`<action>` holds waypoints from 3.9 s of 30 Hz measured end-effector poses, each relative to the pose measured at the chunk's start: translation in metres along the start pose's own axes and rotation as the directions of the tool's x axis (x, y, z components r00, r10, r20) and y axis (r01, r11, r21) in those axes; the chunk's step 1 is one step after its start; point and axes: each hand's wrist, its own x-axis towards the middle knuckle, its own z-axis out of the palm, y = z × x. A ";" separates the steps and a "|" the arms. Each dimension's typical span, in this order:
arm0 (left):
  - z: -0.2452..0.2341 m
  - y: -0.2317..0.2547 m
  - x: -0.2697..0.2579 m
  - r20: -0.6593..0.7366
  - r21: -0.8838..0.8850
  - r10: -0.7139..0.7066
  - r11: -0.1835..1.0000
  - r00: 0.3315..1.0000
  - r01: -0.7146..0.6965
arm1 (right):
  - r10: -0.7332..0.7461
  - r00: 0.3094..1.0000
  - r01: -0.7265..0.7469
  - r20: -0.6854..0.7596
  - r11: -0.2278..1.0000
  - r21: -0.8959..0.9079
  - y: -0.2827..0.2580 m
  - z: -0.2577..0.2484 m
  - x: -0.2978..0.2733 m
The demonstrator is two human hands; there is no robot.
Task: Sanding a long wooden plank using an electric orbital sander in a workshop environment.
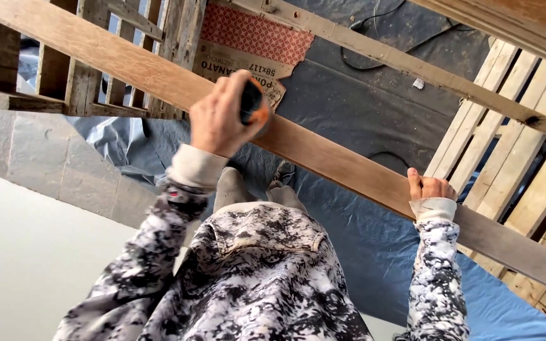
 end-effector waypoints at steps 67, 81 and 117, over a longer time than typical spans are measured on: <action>-0.132 -0.343 -0.036 -0.422 0.127 -0.305 0.913 0.854 0.389 | -0.486 0.857 0.460 0.170 0.871 0.172 -0.381 -0.009 0.003; -0.104 -0.274 -0.034 -0.400 0.139 -0.228 0.942 0.888 0.304 | -0.489 0.854 0.461 0.176 0.870 0.177 -0.385 -0.013 0.006; -0.056 -0.141 -0.073 -0.217 -0.030 -0.298 0.954 0.929 0.299 | -0.496 0.857 0.464 0.135 0.860 0.213 -0.391 -0.028 0.002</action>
